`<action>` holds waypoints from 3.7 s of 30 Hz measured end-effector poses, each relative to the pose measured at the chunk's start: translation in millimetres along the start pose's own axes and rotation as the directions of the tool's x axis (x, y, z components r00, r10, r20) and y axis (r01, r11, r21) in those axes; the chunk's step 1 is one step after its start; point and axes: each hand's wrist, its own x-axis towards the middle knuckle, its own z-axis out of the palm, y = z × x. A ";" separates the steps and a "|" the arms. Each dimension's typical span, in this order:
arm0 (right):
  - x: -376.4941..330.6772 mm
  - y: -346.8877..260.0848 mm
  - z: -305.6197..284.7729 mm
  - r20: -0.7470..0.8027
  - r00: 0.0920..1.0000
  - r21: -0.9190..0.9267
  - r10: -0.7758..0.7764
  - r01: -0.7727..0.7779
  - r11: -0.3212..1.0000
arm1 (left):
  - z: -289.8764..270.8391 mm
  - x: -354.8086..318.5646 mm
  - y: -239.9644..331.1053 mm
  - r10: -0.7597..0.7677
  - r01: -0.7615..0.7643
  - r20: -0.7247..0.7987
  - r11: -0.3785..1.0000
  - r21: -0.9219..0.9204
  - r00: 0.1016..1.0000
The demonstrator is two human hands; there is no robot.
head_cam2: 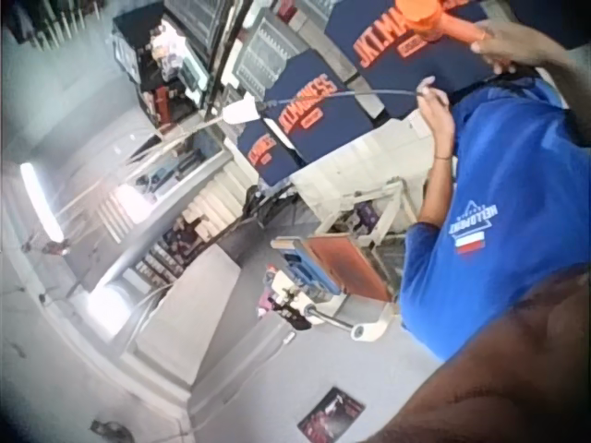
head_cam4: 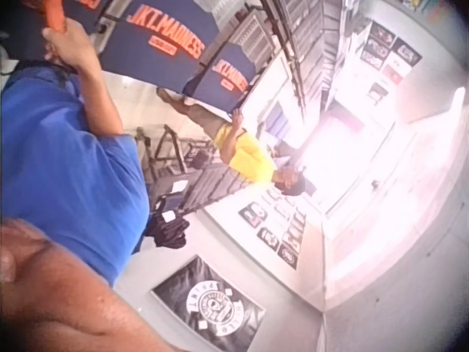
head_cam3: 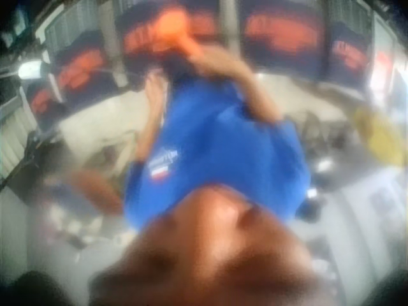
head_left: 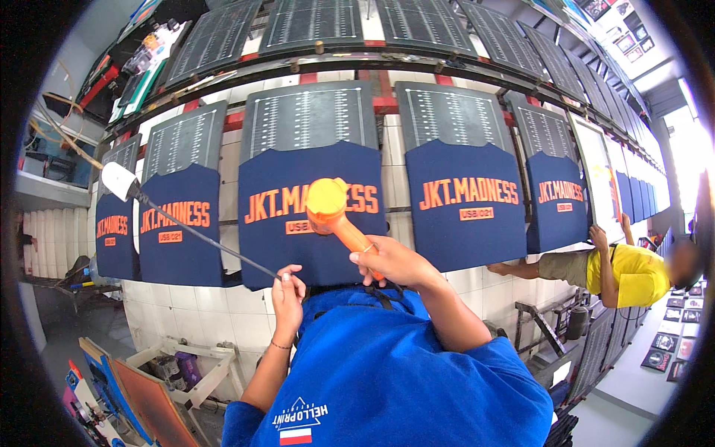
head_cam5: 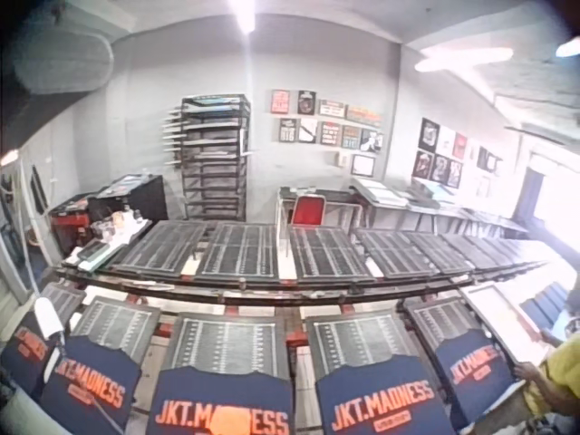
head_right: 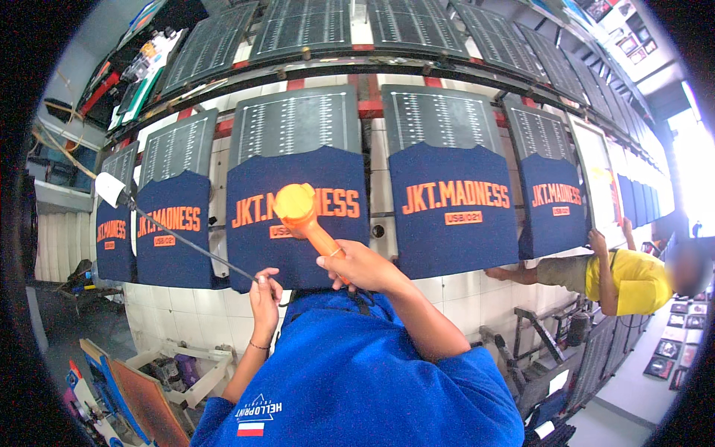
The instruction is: The person uses a heat gun to dry the ink on several t-shirts mounted on a screen-printing carousel while another person operates the printing screens.
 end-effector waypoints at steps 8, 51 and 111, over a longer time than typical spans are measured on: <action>-109.4 37.5 -159.0 -0.170 0.985 0.023 0.029 -0.026 0.999 | 138.3 -26.1 -46.5 -0.053 0.011 0.159 0.968 0.249 0.986; -97.4 33.9 -258.7 0.044 0.997 -0.127 0.058 -0.052 0.990 | 187.6 46.5 -20.6 0.569 -0.231 -0.386 0.731 0.642 0.726; -111.3 45.8 -287.1 -0.311 0.950 0.020 -0.010 0.017 1.000 | 179.5 143.5 -79.3 0.340 0.334 -0.398 0.234 0.913 0.852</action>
